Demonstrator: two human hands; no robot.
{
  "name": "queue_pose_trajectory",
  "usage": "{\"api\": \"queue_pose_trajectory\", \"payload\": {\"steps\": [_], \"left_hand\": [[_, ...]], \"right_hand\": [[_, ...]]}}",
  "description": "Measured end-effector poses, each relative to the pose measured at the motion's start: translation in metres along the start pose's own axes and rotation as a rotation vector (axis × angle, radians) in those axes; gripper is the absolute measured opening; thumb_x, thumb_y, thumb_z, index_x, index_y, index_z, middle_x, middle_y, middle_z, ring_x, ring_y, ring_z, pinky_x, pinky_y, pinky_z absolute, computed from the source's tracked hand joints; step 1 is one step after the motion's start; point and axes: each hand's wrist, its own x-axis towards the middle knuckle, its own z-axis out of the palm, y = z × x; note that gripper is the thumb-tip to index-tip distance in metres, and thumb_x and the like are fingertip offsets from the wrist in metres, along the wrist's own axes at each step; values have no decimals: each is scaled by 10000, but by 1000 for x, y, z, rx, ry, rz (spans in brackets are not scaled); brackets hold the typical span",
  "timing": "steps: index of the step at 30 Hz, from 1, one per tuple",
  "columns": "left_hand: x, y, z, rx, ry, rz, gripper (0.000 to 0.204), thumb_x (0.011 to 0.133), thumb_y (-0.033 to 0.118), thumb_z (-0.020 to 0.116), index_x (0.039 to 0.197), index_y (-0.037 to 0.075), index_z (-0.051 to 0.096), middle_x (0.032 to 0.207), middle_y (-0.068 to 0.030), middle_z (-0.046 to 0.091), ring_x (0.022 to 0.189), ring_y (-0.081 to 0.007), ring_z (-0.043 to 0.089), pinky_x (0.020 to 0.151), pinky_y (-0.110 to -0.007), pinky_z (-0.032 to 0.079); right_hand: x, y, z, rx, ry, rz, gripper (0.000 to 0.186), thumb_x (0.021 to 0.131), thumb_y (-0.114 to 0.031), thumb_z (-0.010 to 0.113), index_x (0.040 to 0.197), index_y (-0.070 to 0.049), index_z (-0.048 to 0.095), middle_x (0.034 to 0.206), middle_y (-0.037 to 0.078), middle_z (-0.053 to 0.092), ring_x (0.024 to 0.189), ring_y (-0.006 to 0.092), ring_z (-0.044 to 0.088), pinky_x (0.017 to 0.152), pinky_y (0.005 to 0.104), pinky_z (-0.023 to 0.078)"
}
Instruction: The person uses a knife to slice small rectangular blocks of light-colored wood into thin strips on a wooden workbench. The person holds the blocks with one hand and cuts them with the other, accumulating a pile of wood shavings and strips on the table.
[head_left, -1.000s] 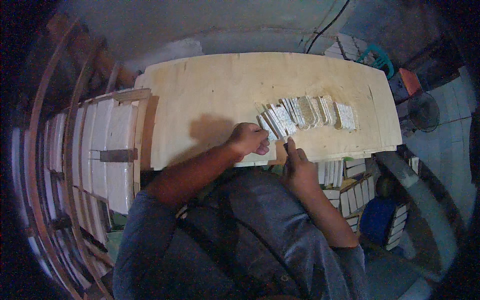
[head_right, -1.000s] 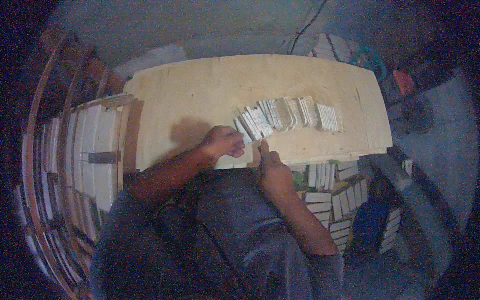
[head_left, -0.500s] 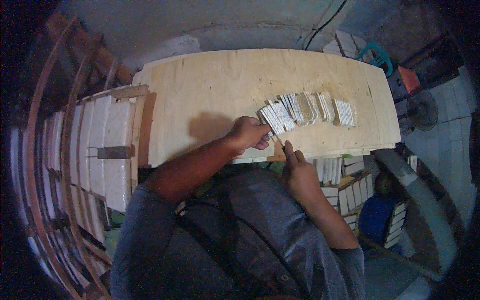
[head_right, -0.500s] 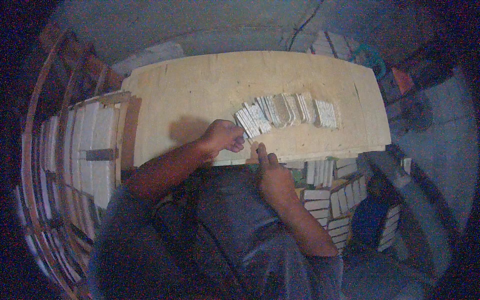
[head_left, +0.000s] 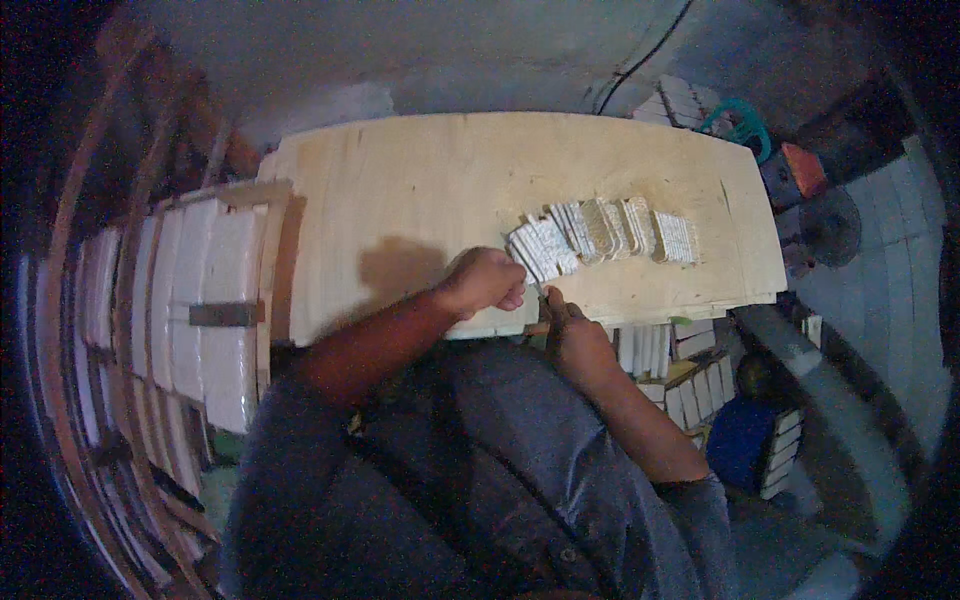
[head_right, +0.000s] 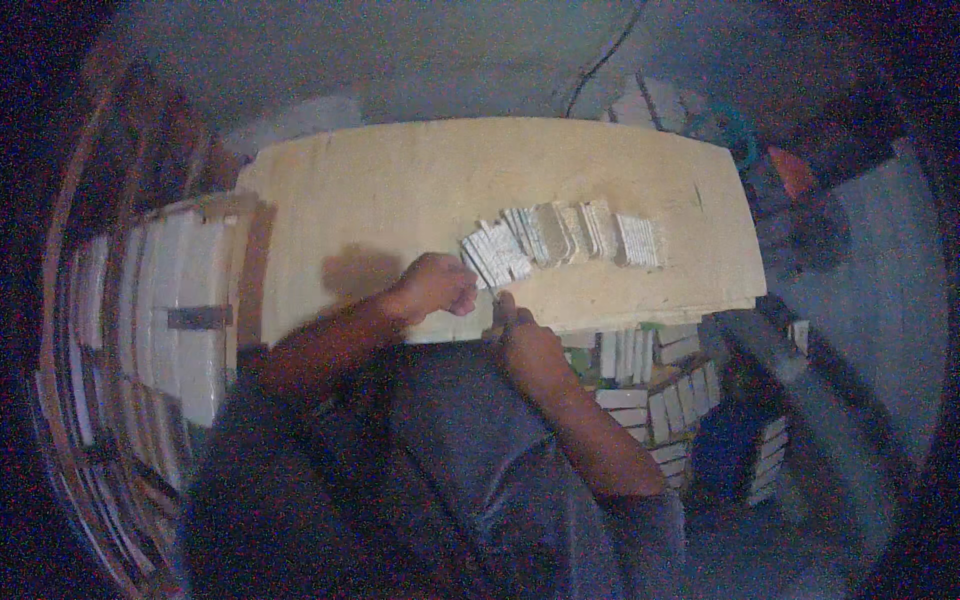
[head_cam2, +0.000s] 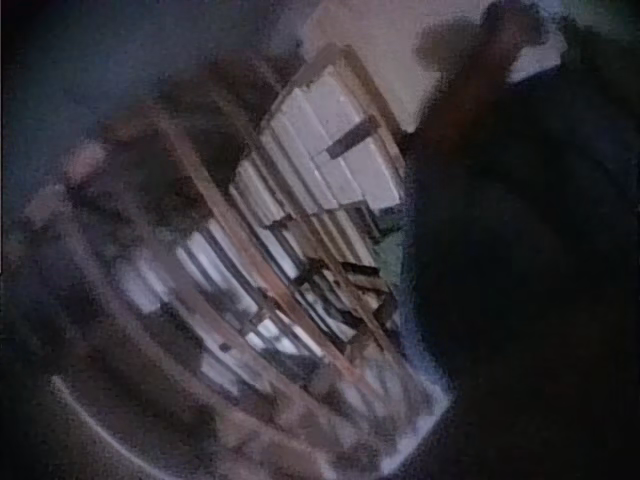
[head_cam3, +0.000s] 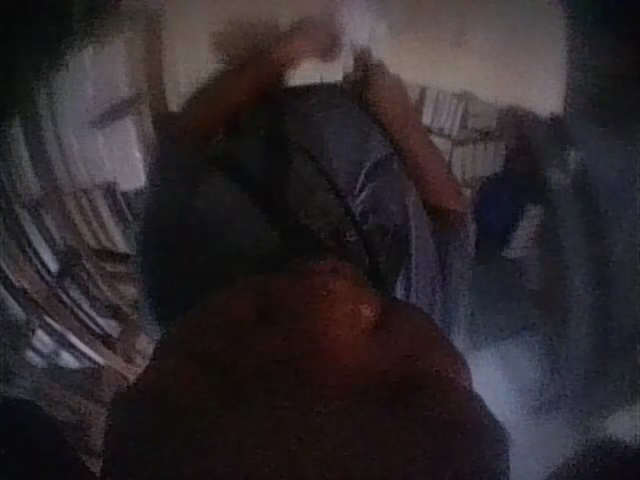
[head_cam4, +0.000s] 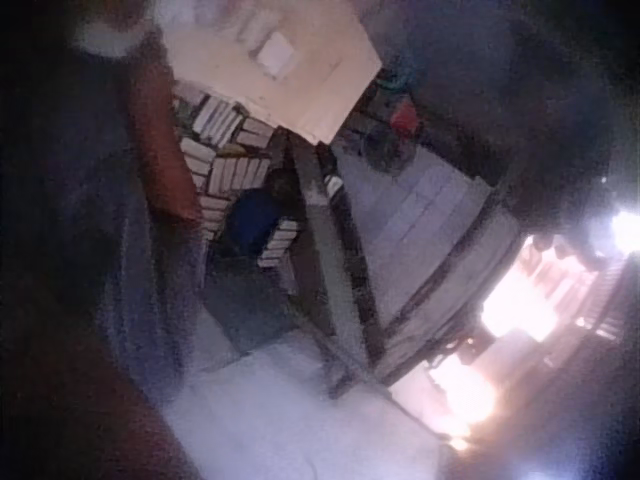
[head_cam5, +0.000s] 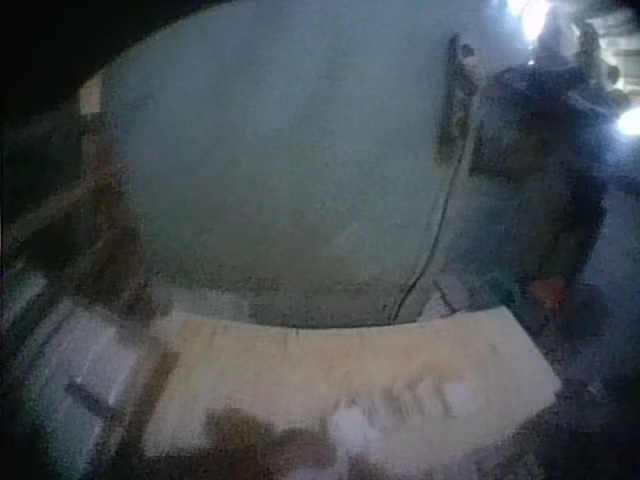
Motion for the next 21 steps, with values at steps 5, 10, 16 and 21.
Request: {"api": "queue_pose_trajectory", "payload": {"steps": [5,10,16,21], "left_hand": [[-20,-6,9,97,180,137,335,968,257,715,994,-76,685,836,-138,745,716,-199,754,667,-348,612],[-37,-17,31,367,268,362,812,857,295,864,1423,-40,388,1215,-239,640,989,-259,687,827,-389,587],[-30,-21,78,751,509,643,1309,718,386,968,1623,29,93,1552,-315,306,1364,-443,433,1104,-542,422],[-15,-8,112,906,770,602,1334,700,540,940,1643,36,144,1618,-326,216,1431,-530,316,1184,-616,306]], "right_hand": [[-6,6,-12,84,46,-59,606,960,-112,592,1541,-19,449,1194,314,684,1005,489,708,827,522,597],[-16,63,-30,409,687,-18,412,1006,-198,661,1347,32,626,1169,247,728,996,332,739,825,436,584],[50,268,-64,405,813,310,404,974,-279,708,1183,61,640,1045,267,690,981,432,680,876,481,545],[60,206,-75,214,746,203,415,992,-295,665,1151,83,608,1073,306,643,1036,499,631,925,538,504]]}}
